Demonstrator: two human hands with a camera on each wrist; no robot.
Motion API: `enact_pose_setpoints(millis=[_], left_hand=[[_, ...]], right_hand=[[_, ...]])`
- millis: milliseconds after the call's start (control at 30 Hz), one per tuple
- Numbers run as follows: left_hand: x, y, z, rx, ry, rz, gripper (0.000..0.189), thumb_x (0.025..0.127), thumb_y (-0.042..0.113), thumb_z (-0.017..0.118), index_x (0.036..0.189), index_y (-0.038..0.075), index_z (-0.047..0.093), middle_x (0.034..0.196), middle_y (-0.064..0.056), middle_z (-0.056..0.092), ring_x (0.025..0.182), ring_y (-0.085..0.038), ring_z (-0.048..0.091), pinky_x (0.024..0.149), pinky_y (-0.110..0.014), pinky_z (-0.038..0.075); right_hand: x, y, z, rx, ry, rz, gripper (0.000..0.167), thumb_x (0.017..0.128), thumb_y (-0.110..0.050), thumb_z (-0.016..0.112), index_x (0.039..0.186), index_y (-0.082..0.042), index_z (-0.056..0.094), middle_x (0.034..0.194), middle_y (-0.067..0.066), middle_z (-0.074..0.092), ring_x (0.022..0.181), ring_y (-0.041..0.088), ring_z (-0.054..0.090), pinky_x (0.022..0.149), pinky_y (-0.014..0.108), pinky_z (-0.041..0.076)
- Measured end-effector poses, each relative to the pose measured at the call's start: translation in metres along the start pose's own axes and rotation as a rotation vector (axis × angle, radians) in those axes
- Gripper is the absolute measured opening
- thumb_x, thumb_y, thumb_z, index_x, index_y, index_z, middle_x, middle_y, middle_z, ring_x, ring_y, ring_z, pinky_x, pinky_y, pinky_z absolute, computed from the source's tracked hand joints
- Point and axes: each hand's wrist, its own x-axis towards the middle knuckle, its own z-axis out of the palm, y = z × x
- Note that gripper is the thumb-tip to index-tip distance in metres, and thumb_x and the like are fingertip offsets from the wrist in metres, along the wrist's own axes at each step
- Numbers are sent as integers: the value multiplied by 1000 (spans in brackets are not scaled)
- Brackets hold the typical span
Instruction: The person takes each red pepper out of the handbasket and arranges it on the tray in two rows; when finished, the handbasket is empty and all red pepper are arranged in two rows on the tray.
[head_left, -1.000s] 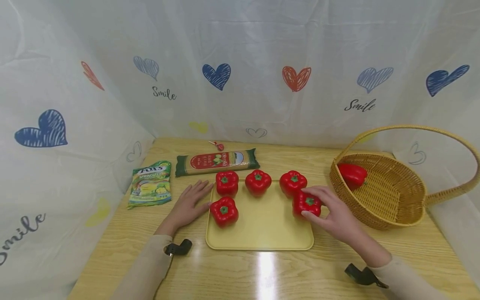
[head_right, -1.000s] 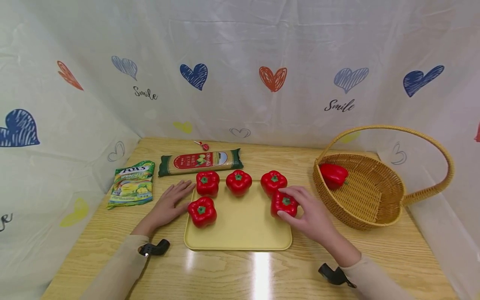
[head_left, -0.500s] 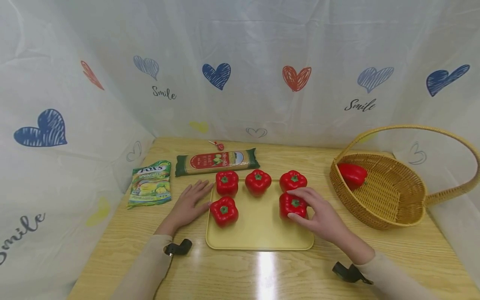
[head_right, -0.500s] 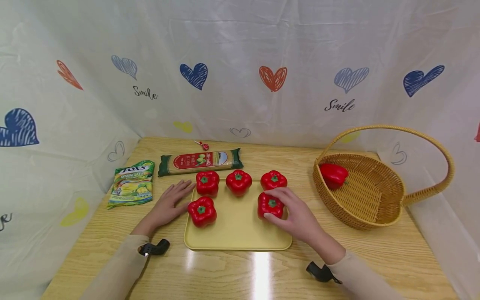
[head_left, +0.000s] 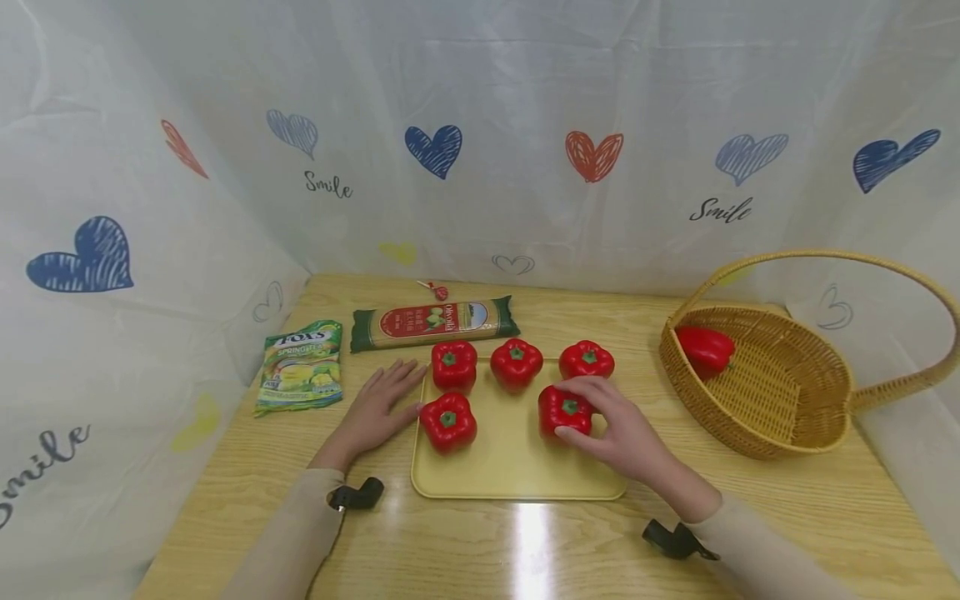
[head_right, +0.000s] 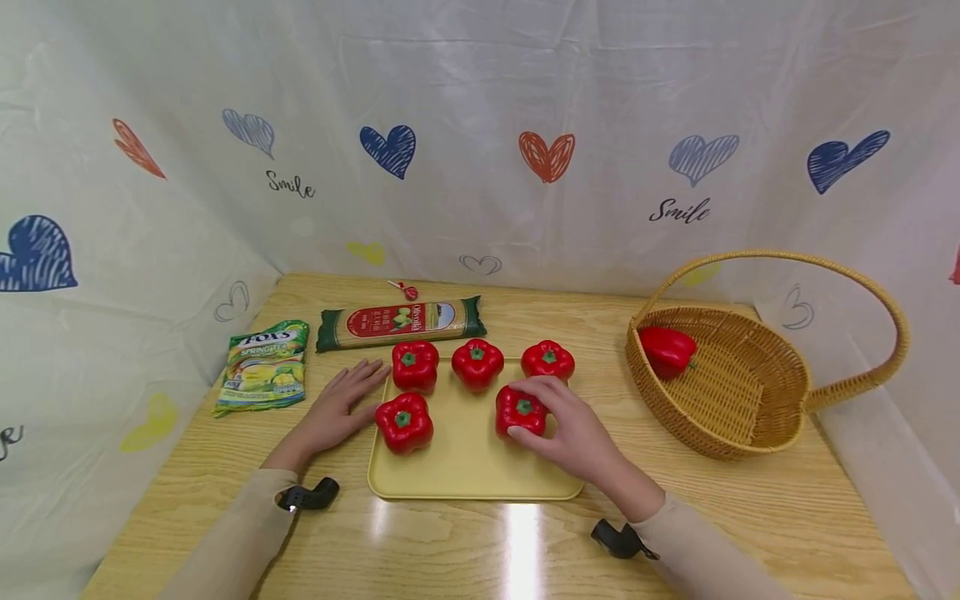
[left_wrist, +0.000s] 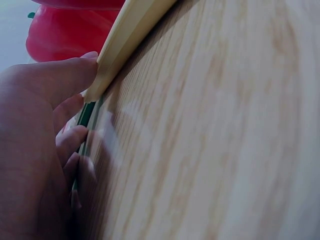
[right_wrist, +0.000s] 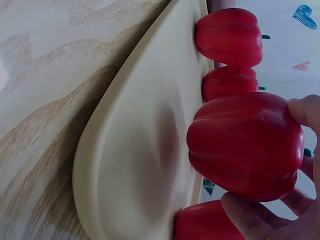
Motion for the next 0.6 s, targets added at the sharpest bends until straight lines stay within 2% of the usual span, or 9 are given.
enact_pose_setpoints(millis=[367,600], left_hand=[[0,-1,1,-1,-2,-10,64,100,41,61,157,17,42,164,-11,34,155,-33,18,126,-53,6],[0,-1,1,2,0,-9,64,100,41,60,157,18,42,164,-10,34,155,-33,18,126,-53,7]], right_hand=[[9,-6,16,14,-30,17,54,86,-37,83,135,-26,63,135,-2,58,119,24,62,94,46,58],[13,-9,23,30,-45,13,56,86,-39,82,137,-28,62,134,-3,59,121,23,60,97,50,56]])
